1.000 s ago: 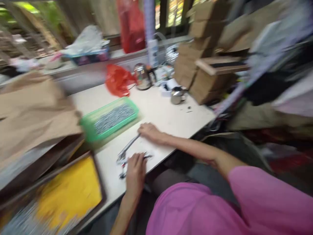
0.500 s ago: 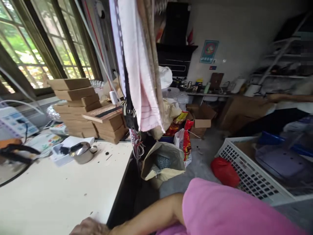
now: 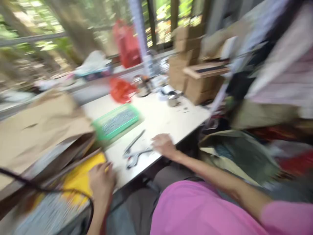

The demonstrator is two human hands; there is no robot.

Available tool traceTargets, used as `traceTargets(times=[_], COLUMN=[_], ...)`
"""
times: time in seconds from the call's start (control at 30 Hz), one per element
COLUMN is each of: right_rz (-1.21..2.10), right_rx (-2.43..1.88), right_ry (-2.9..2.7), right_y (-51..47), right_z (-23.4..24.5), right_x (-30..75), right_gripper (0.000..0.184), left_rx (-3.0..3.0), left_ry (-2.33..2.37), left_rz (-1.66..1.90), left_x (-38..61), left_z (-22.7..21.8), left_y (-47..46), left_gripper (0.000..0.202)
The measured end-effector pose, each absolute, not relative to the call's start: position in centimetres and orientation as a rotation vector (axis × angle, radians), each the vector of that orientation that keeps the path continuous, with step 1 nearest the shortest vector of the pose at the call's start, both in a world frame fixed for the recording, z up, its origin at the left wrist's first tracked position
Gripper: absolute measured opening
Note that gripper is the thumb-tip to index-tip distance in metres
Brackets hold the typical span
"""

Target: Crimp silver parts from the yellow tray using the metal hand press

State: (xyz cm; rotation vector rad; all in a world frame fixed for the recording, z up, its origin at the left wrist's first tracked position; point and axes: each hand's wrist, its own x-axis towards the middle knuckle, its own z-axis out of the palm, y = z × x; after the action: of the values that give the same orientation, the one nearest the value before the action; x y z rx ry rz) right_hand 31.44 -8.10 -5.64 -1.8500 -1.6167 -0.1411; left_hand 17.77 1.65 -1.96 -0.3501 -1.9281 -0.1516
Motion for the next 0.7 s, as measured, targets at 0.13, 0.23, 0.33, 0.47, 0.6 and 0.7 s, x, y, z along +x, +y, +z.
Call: traceTargets(times=[0.13, 0.23, 0.33, 0.47, 0.6, 0.7], right_rz=[-0.213, -0.264, -0.315, -0.315, -0.275, -0.270], right_rx=[-1.803, -1.785, -1.775, -1.775, -1.757, -1.730], right_ry=[-1.631, -1.641, -1.648, -1.643, -1.638, -1.625], right_y=[-8.3, -9.2, -9.6, -9.4, -9.3, -9.1], right_z=[-6.6, -6.4, -6.2, -6.3, -6.1, -6.1], right_x=[31.7, 31.7, 31.6, 31.6, 31.2, 30.9], right_gripper=[0.020, 0.020, 0.019, 0.017, 0.017, 0.017], left_rx=[-1.913, -2.576, -2.602, -2.659, -2.642, -2.648], left_ry=[-1.655, -1.675, -1.761, -1.797, -2.111, -2.182], left_rz=[0.075, -0.153, -0.196, -0.044, 0.240, 0.421], left_x=[5.0, 3.2, 4.7, 7.3, 8.6, 8.9], left_z=[-0.7, 0.9, 1.6, 1.4, 1.5, 1.9], left_y=[0.3, -1.0, -1.4, -0.9, 1.0, 2.9], left_gripper=[0.030, 0.029, 0.032, 0.031, 0.027, 0.023])
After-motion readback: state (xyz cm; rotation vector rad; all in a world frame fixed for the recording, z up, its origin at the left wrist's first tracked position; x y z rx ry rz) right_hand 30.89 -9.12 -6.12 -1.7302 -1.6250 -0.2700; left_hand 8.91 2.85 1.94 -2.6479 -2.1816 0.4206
